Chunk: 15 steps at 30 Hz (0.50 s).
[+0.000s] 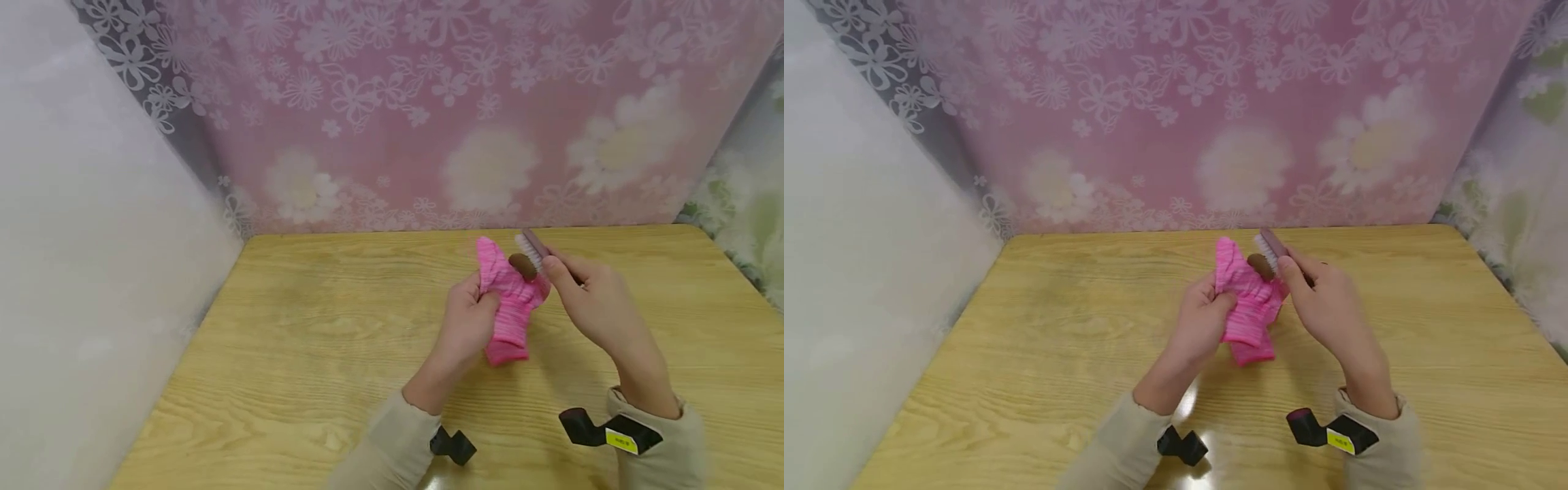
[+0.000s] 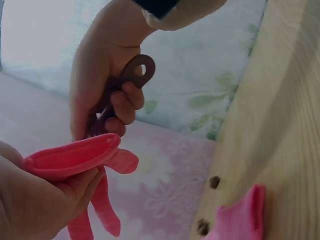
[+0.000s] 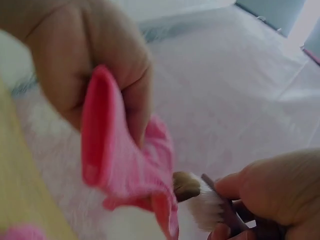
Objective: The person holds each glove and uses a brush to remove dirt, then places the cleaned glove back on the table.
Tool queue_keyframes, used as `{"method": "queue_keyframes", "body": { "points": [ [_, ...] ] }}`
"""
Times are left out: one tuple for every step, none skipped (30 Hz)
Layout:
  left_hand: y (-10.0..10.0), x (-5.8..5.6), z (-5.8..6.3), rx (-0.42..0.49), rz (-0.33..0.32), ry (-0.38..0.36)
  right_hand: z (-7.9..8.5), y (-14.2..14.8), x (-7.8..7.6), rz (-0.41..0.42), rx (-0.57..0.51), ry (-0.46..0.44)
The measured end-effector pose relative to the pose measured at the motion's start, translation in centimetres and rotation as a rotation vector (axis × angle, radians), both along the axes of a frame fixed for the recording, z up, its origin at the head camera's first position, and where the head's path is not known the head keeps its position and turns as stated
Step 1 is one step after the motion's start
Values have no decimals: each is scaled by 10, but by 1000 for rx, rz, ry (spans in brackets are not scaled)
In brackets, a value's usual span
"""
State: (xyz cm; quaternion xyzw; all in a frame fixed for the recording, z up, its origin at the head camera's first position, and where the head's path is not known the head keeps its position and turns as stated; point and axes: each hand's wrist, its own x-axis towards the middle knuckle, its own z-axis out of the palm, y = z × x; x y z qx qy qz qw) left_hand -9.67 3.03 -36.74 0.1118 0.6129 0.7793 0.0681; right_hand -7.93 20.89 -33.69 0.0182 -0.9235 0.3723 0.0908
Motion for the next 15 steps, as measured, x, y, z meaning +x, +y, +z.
{"method": "queue_keyframes", "body": {
  "points": [
    [4, -2, -3, 8, -22, -25, -4, 6, -1, -2, 26, -13],
    [8, -3, -5, 7, -34, -45, -7, 11, -1, -2, 41, -31],
    [11, -4, -7, 10, -38, -69, -11, 15, -2, -1, 51, -36],
    [12, -5, -8, 3, -42, -87, -13, 18, -2, 5, 55, -45],
    [13, -6, -9, 0, -45, -104, -14, 20, -2, 11, 61, -53],
    [13, -8, -9, -1, -42, -117, -14, 20, -2, 24, 66, -63],
    [12, -9, -9, 13, -33, -135, -12, 19, -1, 38, 68, -66],
    [12, -11, -8, 39, -18, -150, -10, 15, 0, 53, 76, -69],
    [10, -13, -7, 80, -7, -167, -8, 10, 1, 67, 89, -56],
    [8, -15, -6, 126, 4, -181, -5, 4, 3, 81, 101, -29],
    [7, -17, -4, 179, 22, -193, -3, -3, 5, 90, 112, 9],
    [6, -19, -2, 229, 43, -203, -2, -10, 7, 101, 123, 60],
    [4, -20, 1, 285, 50, -210, -1, -16, 9, 103, 137, 121],
    [2, -21, 3, 319, 55, -211, 0, -21, 11, 101, 152, 176],
    [0, -22, 6, 344, 58, -213, 0, -25, 13, 97, 160, 238]
  ]
}}
